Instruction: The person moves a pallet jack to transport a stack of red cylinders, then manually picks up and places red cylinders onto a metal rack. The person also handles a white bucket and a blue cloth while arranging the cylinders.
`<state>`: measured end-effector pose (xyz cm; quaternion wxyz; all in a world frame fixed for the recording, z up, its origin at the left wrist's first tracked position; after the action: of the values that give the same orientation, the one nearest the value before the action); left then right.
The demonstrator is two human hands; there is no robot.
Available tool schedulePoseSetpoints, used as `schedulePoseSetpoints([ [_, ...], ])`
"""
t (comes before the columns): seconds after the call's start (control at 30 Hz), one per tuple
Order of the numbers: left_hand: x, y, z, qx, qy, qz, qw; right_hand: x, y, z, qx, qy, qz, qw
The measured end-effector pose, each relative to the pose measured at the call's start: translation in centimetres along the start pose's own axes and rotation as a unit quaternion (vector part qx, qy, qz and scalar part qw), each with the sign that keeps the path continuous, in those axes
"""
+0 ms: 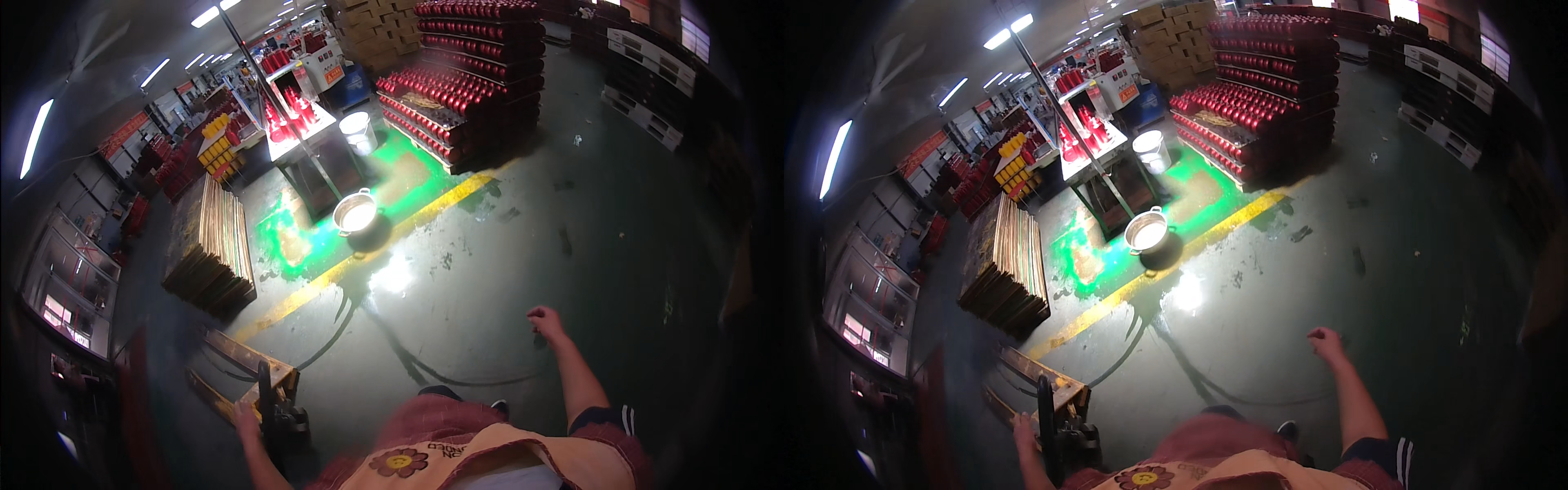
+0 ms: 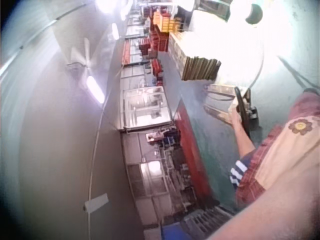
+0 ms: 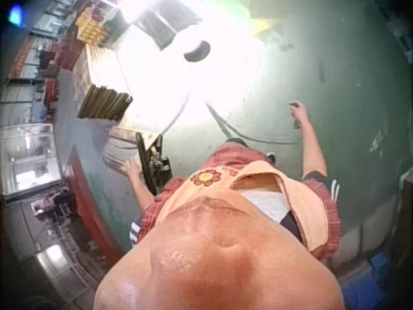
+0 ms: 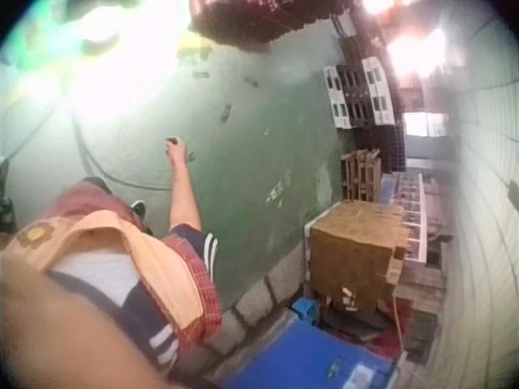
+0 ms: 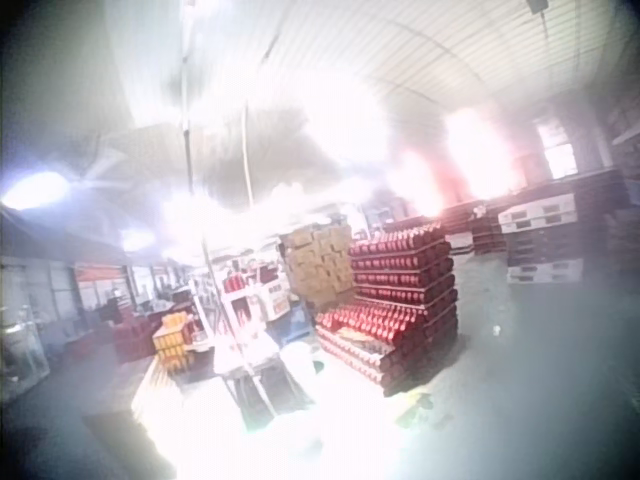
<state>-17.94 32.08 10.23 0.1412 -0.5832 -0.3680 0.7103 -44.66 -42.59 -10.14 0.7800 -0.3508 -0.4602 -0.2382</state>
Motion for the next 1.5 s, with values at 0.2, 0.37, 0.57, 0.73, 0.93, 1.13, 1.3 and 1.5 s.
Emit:
schedulePoseSetpoints([
  [0.2,-20.0,8.5,12.2,-0.245,0.026,-0.421,0.873,11.4,5.5,-17.4,0.12,-0.084,-0.053,0.988],
  [0.37,-28.5,6.6,8.5,-0.448,0.125,-0.436,0.77,13.4,8.6,-27.8,0.19,-0.052,0.018,0.98],
  [0.57,-32.9,4.3,5.9,-0.466,-0.048,-0.456,0.757,15.4,8.3,-39.0,0.214,-0.012,0.082,0.973],
  [0.73,-37.7,6.6,7.2,-0.481,-0.076,-0.484,0.727,18.3,9.5,-49.6,0.233,-0.016,0.103,0.967],
  [0.93,-44.1,14.3,11.2,-0.53,-0.094,-0.569,0.622,24.6,17.2,-61.9,0.342,-0.077,0.129,0.928],
  [1.13,-51.7,20.8,11.8,-0.552,-0.081,-0.629,0.542,34.3,23.5,-72.5,0.396,-0.112,0.097,0.906],
  [1.3,-55.5,26.0,10.0,-0.565,-0.133,-0.625,0.521,39.2,27.1,-80.1,0.431,-0.126,0.107,0.887],
  [1.5,-58.1,32.5,0.8,-0.588,-0.158,-0.567,0.555,40.8,33.1,-89.2,0.439,-0.128,0.131,0.88],
])
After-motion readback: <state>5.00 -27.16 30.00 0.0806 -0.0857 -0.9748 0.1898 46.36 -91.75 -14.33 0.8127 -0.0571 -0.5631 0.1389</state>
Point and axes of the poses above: each hand's wrist, its own z-axis away from the middle knuckle, its own y-axis out of the palm, x = y × z, the point moved 5 cm from there along -z, towards the middle knuckle, and after that the axes turned 6 degrees about -x, right-handed, at the moved point
